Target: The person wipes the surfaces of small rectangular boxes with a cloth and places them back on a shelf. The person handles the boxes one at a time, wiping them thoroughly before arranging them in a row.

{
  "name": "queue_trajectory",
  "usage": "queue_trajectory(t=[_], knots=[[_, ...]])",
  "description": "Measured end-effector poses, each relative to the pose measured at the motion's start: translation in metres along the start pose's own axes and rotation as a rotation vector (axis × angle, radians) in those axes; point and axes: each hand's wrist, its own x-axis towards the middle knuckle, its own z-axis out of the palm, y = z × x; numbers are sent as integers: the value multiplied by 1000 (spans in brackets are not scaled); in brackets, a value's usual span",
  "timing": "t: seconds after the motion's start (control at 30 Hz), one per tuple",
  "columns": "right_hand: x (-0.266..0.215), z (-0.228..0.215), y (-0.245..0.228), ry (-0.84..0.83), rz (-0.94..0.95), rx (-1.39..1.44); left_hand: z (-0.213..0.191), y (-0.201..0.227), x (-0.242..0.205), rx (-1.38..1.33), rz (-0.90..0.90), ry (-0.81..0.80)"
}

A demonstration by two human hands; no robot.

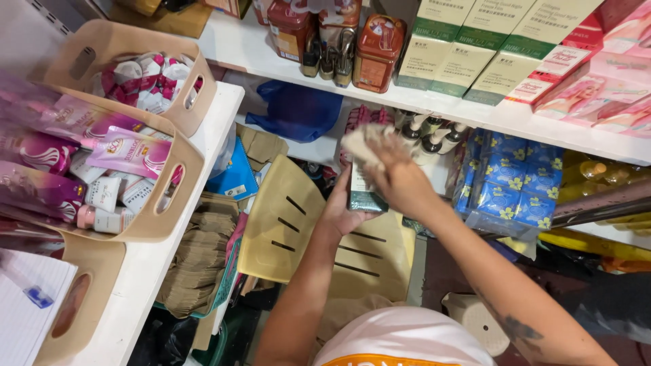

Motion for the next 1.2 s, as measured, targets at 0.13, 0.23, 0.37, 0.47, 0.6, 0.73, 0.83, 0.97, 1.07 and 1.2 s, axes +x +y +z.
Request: queue_trajectory(t=[0.13, 0.23, 0.37, 0.47, 0.6, 0.73, 0.83, 0.97, 1.07, 1.2], knots=[[-39, 23, -10, 68, -182, -211, -6, 0, -3, -55, 11, 22], [-64, 21, -26, 35, -217, -187, -12, 6, -6, 110, 107, 43], [-67, -25, -53, -197, -200, -39, -8, 27, 7, 14, 168, -137], [-49, -74, -71, -406, 30, 172, 50, 51, -14, 59, 192, -185], [-24, -102, -61, 1, 133, 327, 115, 81, -37, 190, 270, -71], [14, -121, -75, 257, 81, 452, 179, 109, -51, 287, 589, -126], [38, -132, -91, 237, 109, 640, 230, 129, -66, 465, 861, -116], [78, -162, -118, 359, 44, 702, 293, 163, -82, 879, 1351, -188], [106, -191, -131, 479, -74, 641, 329, 193, -90, 1000, 1549, -163], [142, -224, -144, 579, -212, 484, 360, 235, -86, 1199, 1870, -41]])
